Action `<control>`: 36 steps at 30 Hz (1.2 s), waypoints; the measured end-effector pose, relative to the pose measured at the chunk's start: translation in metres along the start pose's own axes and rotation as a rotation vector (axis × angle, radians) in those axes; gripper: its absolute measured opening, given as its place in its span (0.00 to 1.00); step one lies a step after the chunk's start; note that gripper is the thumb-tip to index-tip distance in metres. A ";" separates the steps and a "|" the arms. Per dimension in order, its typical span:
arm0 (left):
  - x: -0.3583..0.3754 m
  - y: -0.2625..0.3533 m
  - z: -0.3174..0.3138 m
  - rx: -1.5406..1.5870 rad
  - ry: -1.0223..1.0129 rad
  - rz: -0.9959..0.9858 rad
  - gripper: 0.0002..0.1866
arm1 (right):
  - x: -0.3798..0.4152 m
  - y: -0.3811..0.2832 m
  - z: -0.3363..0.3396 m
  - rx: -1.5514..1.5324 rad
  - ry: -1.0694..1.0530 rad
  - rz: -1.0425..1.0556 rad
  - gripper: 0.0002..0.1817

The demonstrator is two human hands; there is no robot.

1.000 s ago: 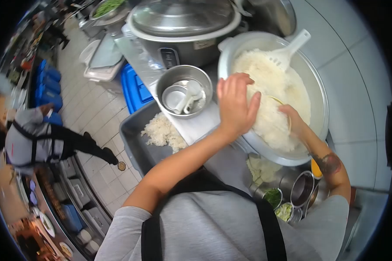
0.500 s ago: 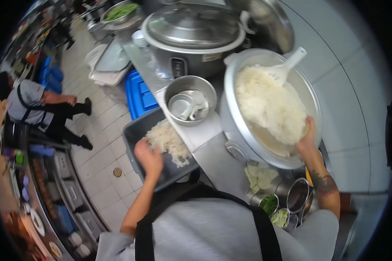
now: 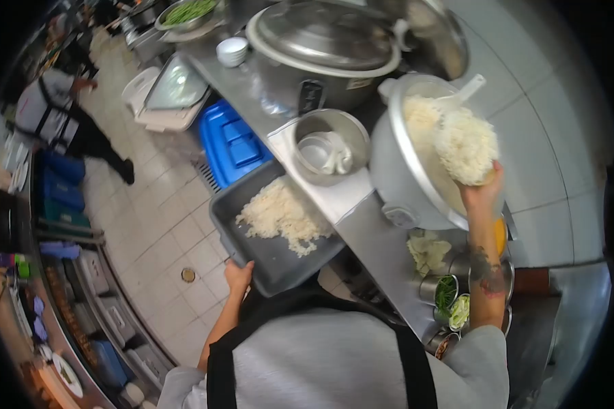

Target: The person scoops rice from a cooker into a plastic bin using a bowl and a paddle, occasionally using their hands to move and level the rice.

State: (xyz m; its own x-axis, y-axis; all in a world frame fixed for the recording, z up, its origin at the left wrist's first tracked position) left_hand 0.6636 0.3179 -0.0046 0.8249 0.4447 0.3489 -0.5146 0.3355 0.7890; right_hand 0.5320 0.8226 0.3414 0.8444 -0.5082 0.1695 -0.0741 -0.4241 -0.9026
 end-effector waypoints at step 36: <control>-0.043 -0.005 -0.035 0.013 -0.367 -0.024 0.34 | -0.022 -0.054 -0.011 1.609 0.098 0.670 0.24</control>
State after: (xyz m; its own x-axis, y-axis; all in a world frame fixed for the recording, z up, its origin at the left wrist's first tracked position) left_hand 0.6225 0.3256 -0.0416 0.8669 0.1088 0.4864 -0.4930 0.3309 0.8047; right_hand 0.5114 0.8479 0.3908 0.8538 -0.3343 -0.3991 0.2395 0.9329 -0.2689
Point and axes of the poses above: each hand's wrist, its own x-axis away from the middle knuckle, its own z-axis out of the back of the hand, y = z × x, the point moved 5 cm from there along -x, towards the middle knuckle, and after that the axes turned 13 degrees about x, right-handed, at the moved point
